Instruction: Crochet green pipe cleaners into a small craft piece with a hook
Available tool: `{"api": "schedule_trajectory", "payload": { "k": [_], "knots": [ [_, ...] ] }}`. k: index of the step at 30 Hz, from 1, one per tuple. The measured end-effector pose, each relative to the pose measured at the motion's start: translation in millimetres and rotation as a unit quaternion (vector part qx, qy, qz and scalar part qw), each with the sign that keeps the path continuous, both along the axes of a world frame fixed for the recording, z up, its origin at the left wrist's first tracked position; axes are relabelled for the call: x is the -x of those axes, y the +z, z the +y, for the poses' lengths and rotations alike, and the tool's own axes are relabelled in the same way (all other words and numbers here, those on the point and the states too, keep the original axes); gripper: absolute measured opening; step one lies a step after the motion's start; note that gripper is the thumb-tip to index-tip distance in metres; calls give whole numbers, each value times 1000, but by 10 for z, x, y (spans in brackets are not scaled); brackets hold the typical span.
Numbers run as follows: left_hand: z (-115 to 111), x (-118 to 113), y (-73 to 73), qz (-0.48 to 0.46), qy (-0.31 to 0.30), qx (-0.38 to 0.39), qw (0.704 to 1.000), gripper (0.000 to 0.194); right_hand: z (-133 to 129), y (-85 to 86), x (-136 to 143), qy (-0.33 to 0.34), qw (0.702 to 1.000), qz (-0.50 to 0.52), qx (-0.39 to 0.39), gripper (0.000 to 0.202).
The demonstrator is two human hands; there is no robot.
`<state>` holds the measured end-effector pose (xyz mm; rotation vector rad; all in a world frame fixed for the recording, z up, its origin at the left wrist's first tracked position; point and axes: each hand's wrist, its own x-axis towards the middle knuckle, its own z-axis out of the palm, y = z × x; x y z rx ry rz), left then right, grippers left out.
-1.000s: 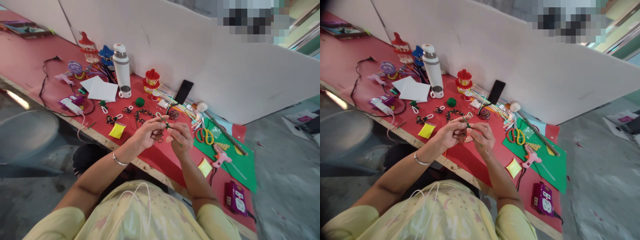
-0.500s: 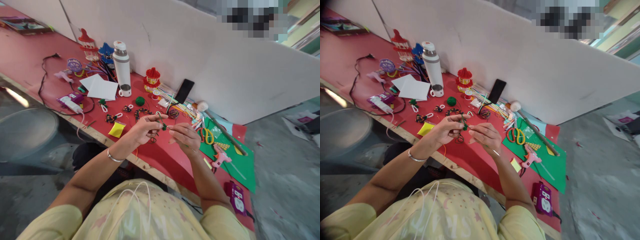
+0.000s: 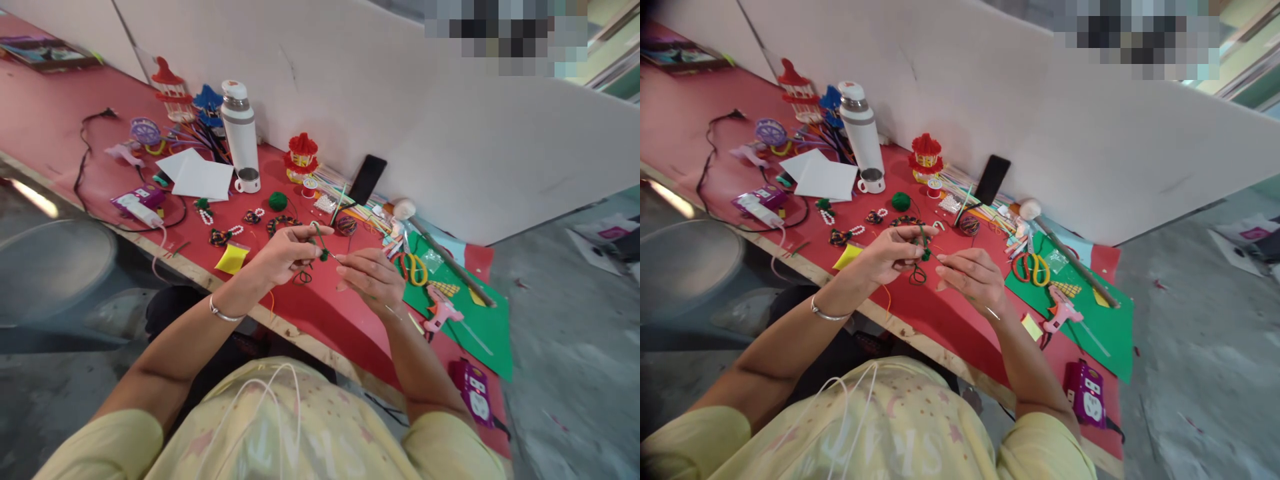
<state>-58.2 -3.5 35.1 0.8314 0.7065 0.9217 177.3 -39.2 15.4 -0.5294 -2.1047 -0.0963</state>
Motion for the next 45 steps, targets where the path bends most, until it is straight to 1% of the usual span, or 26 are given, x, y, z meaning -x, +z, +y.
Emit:
{"api": "schedule_trajectory", "payload": {
  "k": [3, 7, 10, 13, 16, 20, 22, 25, 26, 28, 31, 33, 36, 39, 45],
  "knots": [
    [16, 14, -6, 12, -3, -21, 1000, 57, -23, 24, -17, -1, 1000, -9, 2, 62],
    [31, 34, 12, 30, -11, -44, 999, 57, -51, 100, -32, 8, 1000, -21, 14, 58],
    [26, 34, 36, 52, -2, -75, 996, 54, -59, 140, -41, 22, 999, -20, 40, 54],
    [18, 32, 39, 82, 7, -112, 990, 53, -54, 151, -58, 47, 995, -4, 84, 45],
    [25, 50, 22, 97, -15, -128, 987, 53, -53, 174, -80, 65, 990, 0, 122, 38],
    [52, 94, 20, 122, -71, -124, 982, 56, -53, 248, -102, 98, 984, -22, 148, 38],
    [56, 104, 37, 138, -94, -136, 976, 55, -44, 278, -114, 123, 976, -19, 179, 36],
    [40, 89, 52, 139, -93, -163, 972, 57, -26, 288, -137, 142, 962, 18, 234, 27],
    [33, 79, 46, 128, -87, -162, 974, 57, -22, 284, -145, 141, 959, 30, 242, 25],
    [20, 58, 14, 93, -83, -138, 983, 60, -21, 269, -159, 128, 960, 48, 243, 23],
    [16, 44, -50, 52, -98, -80, 991, 71, -34, 250, -173, 107, 964, 60, 237, 23],
    [19, 45, -71, 44, -110, -62, 991, 80, -45, 247, -178, 99, 965, 57, 235, 23],
    [14, 44, -50, 45, -126, -60, 989, 89, -56, 260, -180, 95, 968, 51, 228, 23],
    [-3, 29, -4, 53, -129, -61, 988, 94, -63, 287, -174, 95, 969, 52, 221, 24],
    [0, 21, 13, 75, -127, -70, 987, 93, -82, 353, -151, 111, 971, 32, 209, 27]
  ]
}}
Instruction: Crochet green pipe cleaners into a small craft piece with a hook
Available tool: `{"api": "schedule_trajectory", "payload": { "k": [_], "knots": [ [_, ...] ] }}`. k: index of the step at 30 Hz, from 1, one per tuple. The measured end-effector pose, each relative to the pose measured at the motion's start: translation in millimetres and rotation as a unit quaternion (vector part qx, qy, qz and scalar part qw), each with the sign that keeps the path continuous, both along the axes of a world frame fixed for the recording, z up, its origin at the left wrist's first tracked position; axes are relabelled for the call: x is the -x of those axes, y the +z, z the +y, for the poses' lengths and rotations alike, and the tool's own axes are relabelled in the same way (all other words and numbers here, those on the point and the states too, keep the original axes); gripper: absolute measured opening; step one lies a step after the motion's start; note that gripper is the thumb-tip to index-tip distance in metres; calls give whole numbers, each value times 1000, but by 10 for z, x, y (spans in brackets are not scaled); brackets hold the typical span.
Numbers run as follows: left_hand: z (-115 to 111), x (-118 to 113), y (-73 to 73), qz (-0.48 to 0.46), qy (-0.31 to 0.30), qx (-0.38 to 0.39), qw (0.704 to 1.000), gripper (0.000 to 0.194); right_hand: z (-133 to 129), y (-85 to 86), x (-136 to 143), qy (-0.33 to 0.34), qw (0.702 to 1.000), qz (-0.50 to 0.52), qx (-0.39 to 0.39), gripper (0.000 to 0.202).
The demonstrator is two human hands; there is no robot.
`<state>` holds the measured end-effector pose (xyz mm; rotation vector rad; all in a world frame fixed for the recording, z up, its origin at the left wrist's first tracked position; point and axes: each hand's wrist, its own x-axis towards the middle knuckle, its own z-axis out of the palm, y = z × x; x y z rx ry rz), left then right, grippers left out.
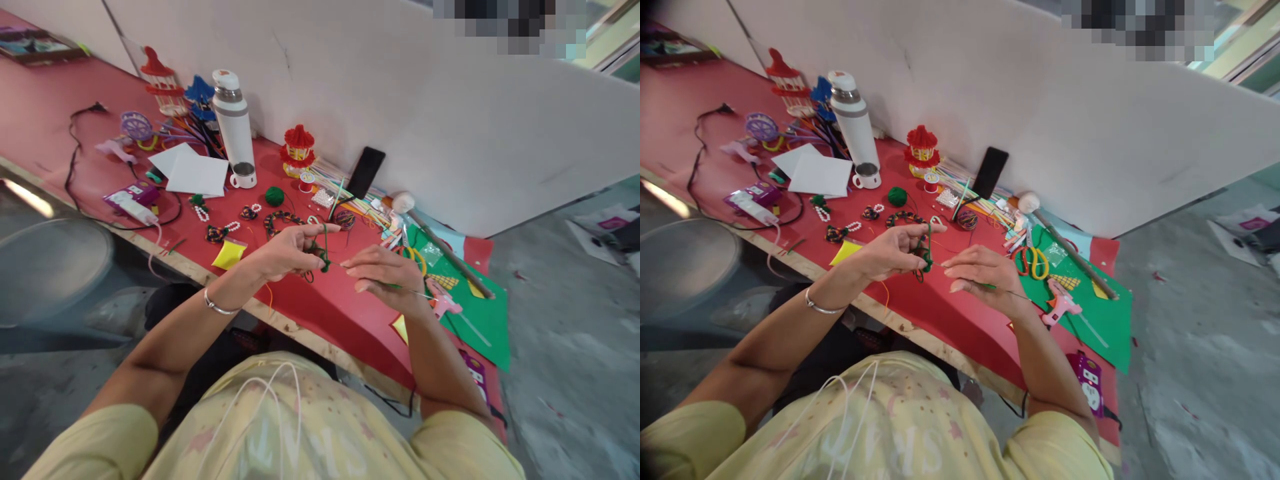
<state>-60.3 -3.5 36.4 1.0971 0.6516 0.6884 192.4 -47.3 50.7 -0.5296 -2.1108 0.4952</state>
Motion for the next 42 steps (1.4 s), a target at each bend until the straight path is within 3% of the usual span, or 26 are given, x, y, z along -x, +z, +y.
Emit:
{"api": "schedule_trajectory", "payload": {
  "k": [6, 11, 14, 17, 21, 24, 26, 29, 32, 36, 39, 42],
  "knots": [
    [5, -11, 12, 33, 9, -65, 997, 84, -3, 18, 2, 7, 1000, -19, -1, 24],
    [-24, -45, 33, 104, 34, -181, 977, 82, -15, -62, -15, -60, 987, 36, 148, 12],
    [-23, -45, 46, 116, 44, -197, 973, 80, -3, -83, -18, -90, 973, 39, 209, 14],
    [0, -14, 55, 88, 36, -138, 986, 78, 13, -37, -17, -46, 991, 14, 126, 12],
    [41, 47, 50, 40, -39, -1, 998, 82, -18, 71, -27, 14, 995, -91, -29, 33],
    [60, 56, 46, 38, -73, 20, 996, 84, -60, 115, -16, 13, 992, -117, -41, 35],
    [64, 39, 51, 43, -71, -3, 997, 81, -72, 113, -1, 20, 997, -80, 0, 28],
    [65, 7, 69, 50, -55, -51, 996, 76, -62, 57, -3, -15, 991, 15, 134, 13],
    [67, -7, 75, 48, -51, -66, 995, 76, -27, -65, -25, -64, 952, 85, 286, 17],
    [72, -23, 33, 15, -48, -41, 998, 80, 27, -303, 80, -38, 900, 188, 393, 30],
    [69, -60, -29, -12, -29, -19, 999, 86, 40, -470, 262, -57, 861, 287, 416, 38],
    [60, -102, -98, -42, -2, -8, 999, 91, 21, -552, 385, -123, 884, 321, 316, 34]
  ]
}}
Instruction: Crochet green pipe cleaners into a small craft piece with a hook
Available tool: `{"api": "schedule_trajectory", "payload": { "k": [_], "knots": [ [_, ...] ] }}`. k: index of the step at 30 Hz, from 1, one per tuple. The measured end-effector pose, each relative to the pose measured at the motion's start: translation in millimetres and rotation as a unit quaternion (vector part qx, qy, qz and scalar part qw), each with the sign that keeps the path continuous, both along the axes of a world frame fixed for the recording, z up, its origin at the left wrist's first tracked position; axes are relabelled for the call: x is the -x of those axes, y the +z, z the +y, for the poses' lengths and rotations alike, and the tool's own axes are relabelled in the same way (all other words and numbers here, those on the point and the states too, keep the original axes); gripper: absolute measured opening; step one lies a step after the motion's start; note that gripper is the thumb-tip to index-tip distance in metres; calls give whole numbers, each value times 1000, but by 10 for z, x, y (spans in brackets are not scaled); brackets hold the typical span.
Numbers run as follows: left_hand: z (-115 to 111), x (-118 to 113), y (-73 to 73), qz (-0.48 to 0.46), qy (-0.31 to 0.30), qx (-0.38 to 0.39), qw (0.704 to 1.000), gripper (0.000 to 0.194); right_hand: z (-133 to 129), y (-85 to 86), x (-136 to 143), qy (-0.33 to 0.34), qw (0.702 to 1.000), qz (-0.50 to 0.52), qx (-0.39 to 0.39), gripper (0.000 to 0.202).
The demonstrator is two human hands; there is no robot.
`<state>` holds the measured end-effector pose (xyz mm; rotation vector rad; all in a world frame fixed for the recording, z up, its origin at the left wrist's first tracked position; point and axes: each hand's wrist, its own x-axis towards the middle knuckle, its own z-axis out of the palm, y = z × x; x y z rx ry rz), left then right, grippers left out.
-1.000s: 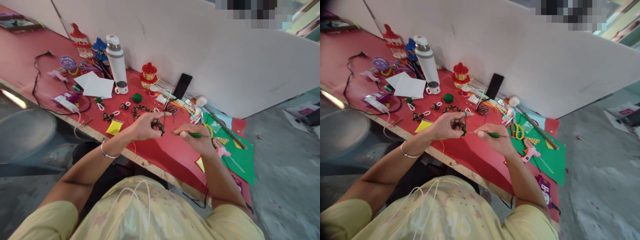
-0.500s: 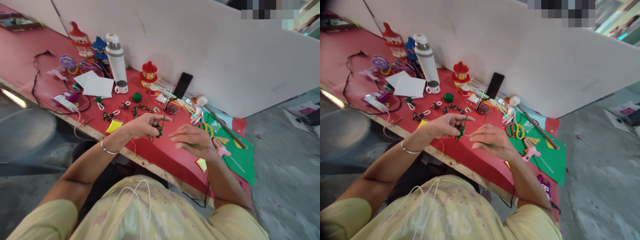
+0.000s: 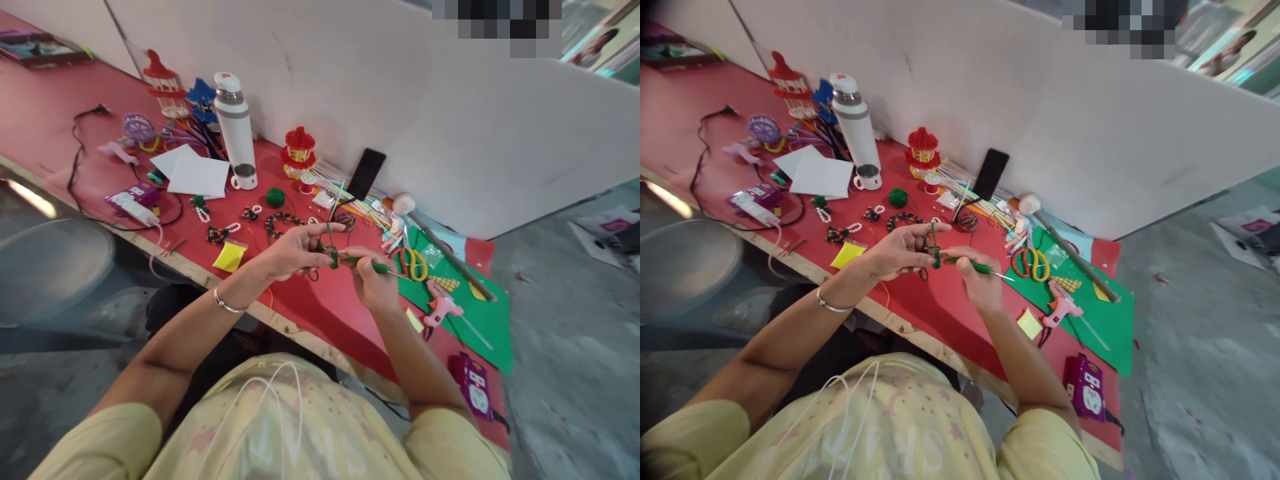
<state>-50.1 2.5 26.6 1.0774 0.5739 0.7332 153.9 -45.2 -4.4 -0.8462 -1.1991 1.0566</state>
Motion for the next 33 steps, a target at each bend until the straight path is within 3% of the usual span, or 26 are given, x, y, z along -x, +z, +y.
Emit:
{"api": "schedule_trajectory", "payload": {
  "k": [6, 12, 20, 27, 30, 33],
  "knots": [
    [-42, -104, -68, -45, 69, 3, 997, 94, -58, 55, 11, -75, 976, -134, -156, 20],
    [-106, -225, -79, -68, 126, 6, 990, 92, -14, -4, 0, -81, 970, -108, -202, 21],
    [-176, -243, -77, -55, 183, 17, 981, 96, 60, -50, -39, -110, 932, -198, -284, 25],
    [-250, -244, -13, -58, 152, 43, 986, 95, 149, -51, -67, -132, 894, -251, -347, 30],
    [-255, -239, 11, -69, 172, 51, 981, 101, 191, 4, -67, -121, 898, -241, -348, 28],
    [-220, -249, 37, -74, 199, 41, 976, 107, 237, 86, -12, -101, 923, -204, -310, 26]
  ]
}}
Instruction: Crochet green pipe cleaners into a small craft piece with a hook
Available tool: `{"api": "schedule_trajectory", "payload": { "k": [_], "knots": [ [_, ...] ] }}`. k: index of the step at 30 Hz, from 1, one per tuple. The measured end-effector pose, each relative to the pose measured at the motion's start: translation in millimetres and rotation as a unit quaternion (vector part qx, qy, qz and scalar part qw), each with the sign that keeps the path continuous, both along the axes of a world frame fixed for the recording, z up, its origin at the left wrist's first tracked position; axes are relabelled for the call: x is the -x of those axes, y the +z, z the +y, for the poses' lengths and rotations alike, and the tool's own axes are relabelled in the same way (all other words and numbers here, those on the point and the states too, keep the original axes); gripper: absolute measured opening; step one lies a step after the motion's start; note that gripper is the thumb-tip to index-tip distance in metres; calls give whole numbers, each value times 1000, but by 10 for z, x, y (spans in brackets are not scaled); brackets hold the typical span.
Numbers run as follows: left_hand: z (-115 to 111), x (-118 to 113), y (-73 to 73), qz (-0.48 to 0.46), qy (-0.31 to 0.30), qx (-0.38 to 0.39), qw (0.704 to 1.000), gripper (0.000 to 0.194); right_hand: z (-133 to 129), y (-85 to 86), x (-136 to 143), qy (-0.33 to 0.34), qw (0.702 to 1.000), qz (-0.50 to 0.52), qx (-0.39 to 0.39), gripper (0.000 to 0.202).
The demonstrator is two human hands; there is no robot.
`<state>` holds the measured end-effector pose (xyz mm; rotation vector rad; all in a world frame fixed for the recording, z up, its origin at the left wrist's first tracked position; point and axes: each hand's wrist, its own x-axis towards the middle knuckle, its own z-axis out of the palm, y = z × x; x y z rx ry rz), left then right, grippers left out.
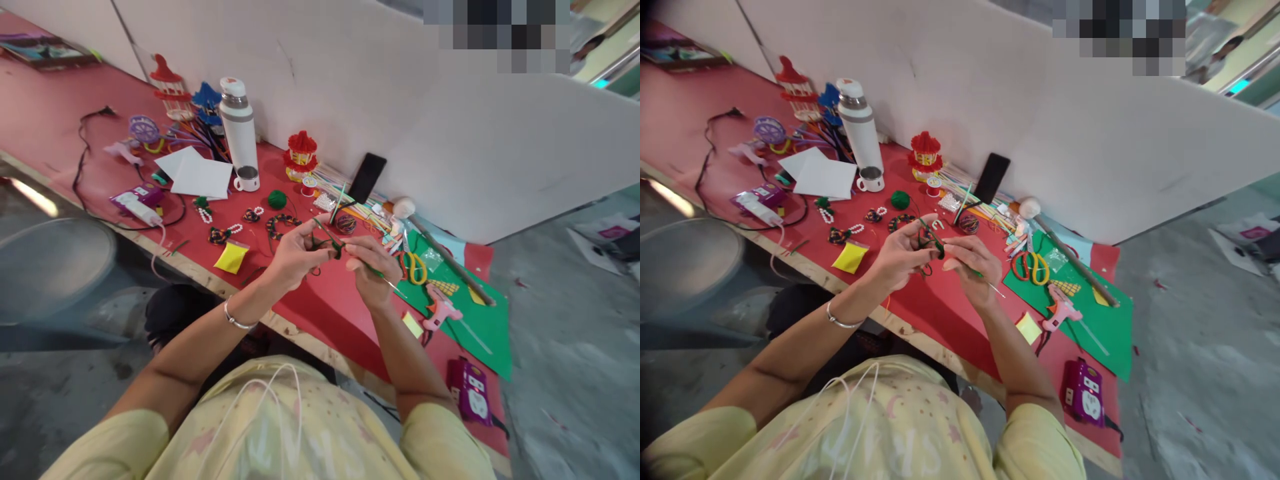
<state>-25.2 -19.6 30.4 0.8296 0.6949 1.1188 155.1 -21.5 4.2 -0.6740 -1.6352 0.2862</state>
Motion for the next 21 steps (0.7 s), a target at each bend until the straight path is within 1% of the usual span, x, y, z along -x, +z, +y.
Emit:
{"api": "schedule_trajectory", "payload": {
  "k": [4, 6, 8, 11, 15, 16, 19, 21],
  "knots": [
    [43, -18, 54, -14, 62, -43, 997, 104, 149, 64, 75, 43, 993, 76, 75, 22],
    [50, -13, 77, -21, 95, -61, 993, 102, 236, 69, 86, 48, 991, 89, 90, 23],
    [52, -9, 88, -23, 114, -68, 991, 101, 294, 67, 82, 40, 991, 86, 92, 25],
    [62, -28, 97, -17, 125, -68, 990, 101, 309, 65, 63, 24, 991, 96, 88, 24],
    [101, -107, 123, -9, 119, -42, 992, 101, 294, 68, 27, 55, 991, 96, 80, 24],
    [112, -130, 129, -10, 115, -39, 993, 101, 300, 67, 15, 48, 991, 97, 78, 24],
    [140, -189, 134, -11, 113, -43, 993, 103, 345, 45, -27, -5, 990, 115, 88, 24],
    [158, -218, 131, -2, 117, -40, 992, 103, 378, 15, -63, -7, 988, 117, 105, 26]
  ]
}}
